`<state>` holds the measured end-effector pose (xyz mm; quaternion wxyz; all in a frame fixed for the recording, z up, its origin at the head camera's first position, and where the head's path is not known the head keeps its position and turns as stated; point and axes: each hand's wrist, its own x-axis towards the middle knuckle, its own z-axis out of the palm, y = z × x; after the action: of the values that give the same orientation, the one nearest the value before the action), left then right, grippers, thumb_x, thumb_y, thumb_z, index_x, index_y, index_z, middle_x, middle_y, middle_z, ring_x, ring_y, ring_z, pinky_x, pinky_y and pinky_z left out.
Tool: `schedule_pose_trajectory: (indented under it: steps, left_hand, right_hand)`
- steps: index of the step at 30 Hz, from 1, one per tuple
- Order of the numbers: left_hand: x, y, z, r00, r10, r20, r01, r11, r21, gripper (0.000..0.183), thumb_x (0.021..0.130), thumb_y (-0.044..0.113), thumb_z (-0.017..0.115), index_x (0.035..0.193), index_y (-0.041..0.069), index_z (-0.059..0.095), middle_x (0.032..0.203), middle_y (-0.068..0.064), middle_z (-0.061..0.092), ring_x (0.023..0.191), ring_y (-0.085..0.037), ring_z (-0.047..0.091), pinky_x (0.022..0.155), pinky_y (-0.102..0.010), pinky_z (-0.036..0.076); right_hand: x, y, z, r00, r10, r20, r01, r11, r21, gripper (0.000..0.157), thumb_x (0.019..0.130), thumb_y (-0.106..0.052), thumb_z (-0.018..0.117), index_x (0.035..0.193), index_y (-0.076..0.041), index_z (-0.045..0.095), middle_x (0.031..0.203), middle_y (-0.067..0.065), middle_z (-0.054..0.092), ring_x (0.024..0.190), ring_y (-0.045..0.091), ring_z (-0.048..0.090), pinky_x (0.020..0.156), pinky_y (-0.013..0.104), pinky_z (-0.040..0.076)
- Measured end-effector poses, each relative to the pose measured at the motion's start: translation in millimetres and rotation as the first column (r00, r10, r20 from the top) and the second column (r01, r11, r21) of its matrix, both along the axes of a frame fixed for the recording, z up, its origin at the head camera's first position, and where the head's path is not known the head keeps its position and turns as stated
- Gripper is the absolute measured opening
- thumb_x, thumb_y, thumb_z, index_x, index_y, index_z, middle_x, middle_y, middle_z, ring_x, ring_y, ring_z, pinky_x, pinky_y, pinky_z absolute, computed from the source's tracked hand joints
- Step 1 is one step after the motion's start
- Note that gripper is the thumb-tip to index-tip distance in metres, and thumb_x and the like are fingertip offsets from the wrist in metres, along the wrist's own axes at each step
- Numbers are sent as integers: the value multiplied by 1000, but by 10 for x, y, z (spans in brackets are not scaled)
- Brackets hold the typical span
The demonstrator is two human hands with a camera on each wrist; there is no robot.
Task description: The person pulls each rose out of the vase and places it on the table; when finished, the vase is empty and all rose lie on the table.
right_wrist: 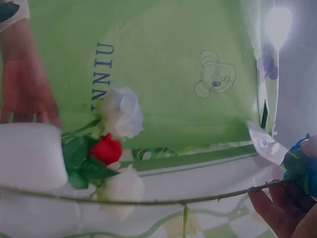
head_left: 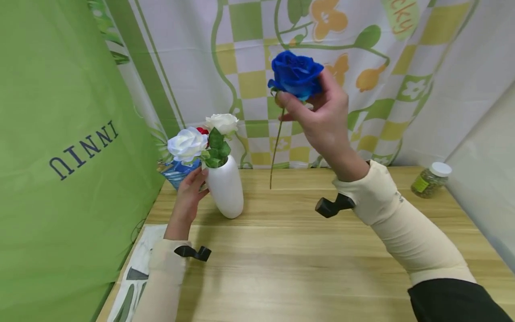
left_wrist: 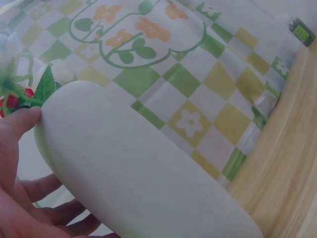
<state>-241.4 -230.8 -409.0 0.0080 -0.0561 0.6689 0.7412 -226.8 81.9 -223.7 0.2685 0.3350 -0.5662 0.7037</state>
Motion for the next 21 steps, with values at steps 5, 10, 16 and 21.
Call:
schedule_pose_trajectory:
  steps: [5, 10, 16, 21]
  left_hand:
    - [-7, -6, -4, 1000, -17, 9, 17, 999, 30, 61, 103, 29, 53, 156, 8, 32, 159, -11, 36, 143, -25, 39, 118, -53, 35]
    - [6, -14, 33, 999, -27, 25, 25, 999, 44, 61, 103, 29, 53, 156, 8, 32, 156, -12, 37, 130, -21, 45, 116, -55, 36]
    - [9, -26, 73, 998, -53, 42, 52, 998, 37, 63, 103, 29, 53, 157, 7, 30, 158, -14, 36, 132, -25, 43, 116, -57, 35]
    - [5, -31, 90, 997, -60, 56, 58, 998, 34, 64, 104, 30, 53, 158, 7, 28, 159, -15, 34, 138, -28, 39, 117, -59, 34]
  right_hand:
    - [-26, 199, -113, 987, -18, 158, 13, 999, 33, 44, 85, -2, 74, 127, -2, 60, 109, 13, 70, 77, 22, 73, 58, 35, 61]
    - [-70, 362, -314, 953, -93, 289, 51, 987, 150, 45, 88, -11, 76, 129, -2, 59, 105, 8, 72, 77, 19, 74, 59, 34, 61]
    - [-147, 490, -675, 881, -159, 445, 17, 951, 308, 47, 90, -22, 75, 129, -3, 56, 95, 0, 72, 76, 12, 73, 60, 36, 61]
    - [-297, 532, -987, 799, -156, 580, -62, 939, 337, 52, 91, -25, 73, 132, -1, 52, 97, 3, 68, 73, 11, 72, 61, 38, 62]
